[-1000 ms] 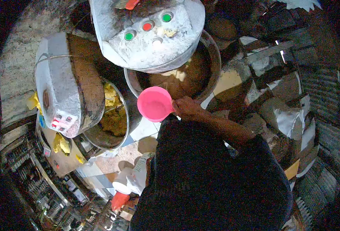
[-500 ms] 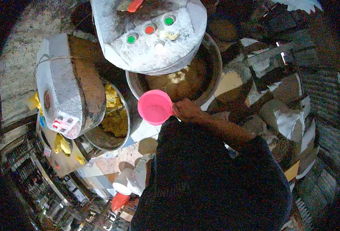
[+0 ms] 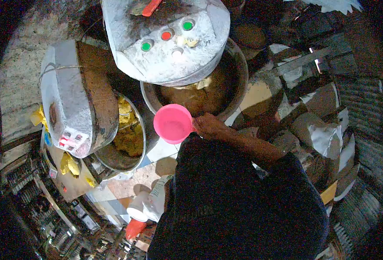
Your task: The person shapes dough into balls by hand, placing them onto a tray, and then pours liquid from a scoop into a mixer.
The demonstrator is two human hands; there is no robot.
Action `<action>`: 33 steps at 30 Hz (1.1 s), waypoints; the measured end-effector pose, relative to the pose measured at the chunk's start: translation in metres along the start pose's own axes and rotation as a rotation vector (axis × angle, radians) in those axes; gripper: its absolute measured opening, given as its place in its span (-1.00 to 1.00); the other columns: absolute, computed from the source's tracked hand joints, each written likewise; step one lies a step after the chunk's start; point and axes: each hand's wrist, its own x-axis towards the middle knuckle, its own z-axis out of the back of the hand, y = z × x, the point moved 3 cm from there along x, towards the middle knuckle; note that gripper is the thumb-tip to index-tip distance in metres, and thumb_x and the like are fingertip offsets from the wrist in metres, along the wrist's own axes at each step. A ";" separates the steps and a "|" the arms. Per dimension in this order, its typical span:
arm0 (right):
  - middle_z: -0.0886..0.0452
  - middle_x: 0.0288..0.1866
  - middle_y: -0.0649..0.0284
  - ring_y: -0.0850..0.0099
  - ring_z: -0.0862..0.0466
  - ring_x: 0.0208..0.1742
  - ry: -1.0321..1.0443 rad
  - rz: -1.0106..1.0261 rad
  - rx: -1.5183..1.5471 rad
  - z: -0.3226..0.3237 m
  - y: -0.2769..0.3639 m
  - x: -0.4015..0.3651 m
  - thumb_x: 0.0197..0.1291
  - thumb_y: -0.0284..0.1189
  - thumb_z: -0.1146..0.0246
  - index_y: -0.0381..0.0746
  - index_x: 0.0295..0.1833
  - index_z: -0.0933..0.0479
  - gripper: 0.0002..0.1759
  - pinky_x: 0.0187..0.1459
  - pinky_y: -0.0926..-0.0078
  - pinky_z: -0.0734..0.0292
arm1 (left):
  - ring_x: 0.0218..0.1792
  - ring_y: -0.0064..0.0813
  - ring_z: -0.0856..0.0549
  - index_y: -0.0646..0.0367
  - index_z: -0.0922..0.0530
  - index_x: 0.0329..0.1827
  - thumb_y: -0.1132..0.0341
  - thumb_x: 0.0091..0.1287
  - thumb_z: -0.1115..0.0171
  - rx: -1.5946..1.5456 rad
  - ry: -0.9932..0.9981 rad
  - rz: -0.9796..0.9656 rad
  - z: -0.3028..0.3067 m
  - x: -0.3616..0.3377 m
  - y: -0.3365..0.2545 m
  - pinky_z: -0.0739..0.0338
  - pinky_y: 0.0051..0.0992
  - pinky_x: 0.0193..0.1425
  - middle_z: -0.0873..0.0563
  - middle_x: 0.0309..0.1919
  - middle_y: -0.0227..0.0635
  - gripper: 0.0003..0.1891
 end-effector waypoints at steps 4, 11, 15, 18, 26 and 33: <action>-0.60 -0.42 -0.10 -0.08 -0.61 -0.39 -0.091 0.043 0.050 -0.003 0.002 -0.001 0.32 -0.30 -0.01 -0.38 -0.21 -0.49 -0.68 -0.35 -0.08 -0.52 | -0.17 -0.28 -0.72 0.25 -0.69 -0.13 0.18 0.36 -0.23 0.488 0.070 -0.011 -0.002 -0.007 -0.029 -0.56 -0.39 -0.04 -0.76 -0.19 -0.16 -0.71; -0.61 -0.40 -0.17 -0.12 -0.63 -0.35 -0.043 -0.059 0.004 0.006 0.012 -0.003 0.45 -0.33 0.14 -0.40 -0.26 -0.55 -0.56 -0.18 -0.01 -0.54 | -0.18 -0.25 -0.71 0.25 -0.69 -0.13 0.15 0.36 -0.22 0.388 0.028 -0.060 -0.004 -0.009 -0.007 -0.55 -0.38 -0.05 -0.76 -0.20 -0.14 -0.69; -0.62 -0.36 -0.17 -0.10 -0.63 -0.34 -0.073 -0.026 -0.028 0.000 0.008 -0.003 0.46 -0.32 0.15 -0.40 -0.25 -0.55 -0.55 -0.17 0.03 -0.55 | -0.18 -0.24 -0.71 0.25 -0.69 -0.13 0.14 0.36 -0.22 0.359 0.016 -0.069 -0.005 -0.009 -0.004 -0.55 -0.37 -0.05 -0.76 -0.21 -0.13 -0.68; -0.62 -0.36 -0.15 -0.09 -0.63 -0.34 -0.037 -0.101 0.040 0.008 0.017 -0.006 0.47 -0.31 0.15 -0.39 -0.27 -0.55 -0.54 -0.17 0.04 -0.56 | -0.18 -0.23 -0.71 0.25 -0.69 -0.13 0.13 0.36 -0.21 0.339 0.005 -0.077 -0.007 -0.009 -0.004 -0.55 -0.36 -0.05 -0.76 -0.21 -0.13 -0.68; -0.57 -0.44 -0.15 -0.13 -0.58 -0.41 -0.059 -0.080 0.027 0.007 0.018 -0.007 0.47 -0.30 0.13 -0.36 -0.32 -0.54 -0.55 -0.27 -0.02 -0.50 | -0.19 -0.19 -0.71 0.25 -0.68 -0.12 0.10 0.36 -0.21 0.183 -0.032 -0.125 -0.008 -0.005 0.001 -0.55 -0.35 -0.06 -0.75 -0.22 -0.11 -0.65; -0.50 -0.56 -0.12 -0.11 -0.56 -0.48 -0.137 0.051 -0.060 -0.007 0.004 -0.006 0.45 -0.30 0.12 -0.36 -0.43 -0.46 -0.54 -0.36 -0.04 -0.45 | -0.25 -0.24 -0.72 0.27 -0.68 -0.13 0.11 0.35 -0.22 0.533 -0.015 -0.144 -0.010 -0.002 -0.016 -0.56 -0.36 -0.12 -0.76 -0.28 -0.15 -0.65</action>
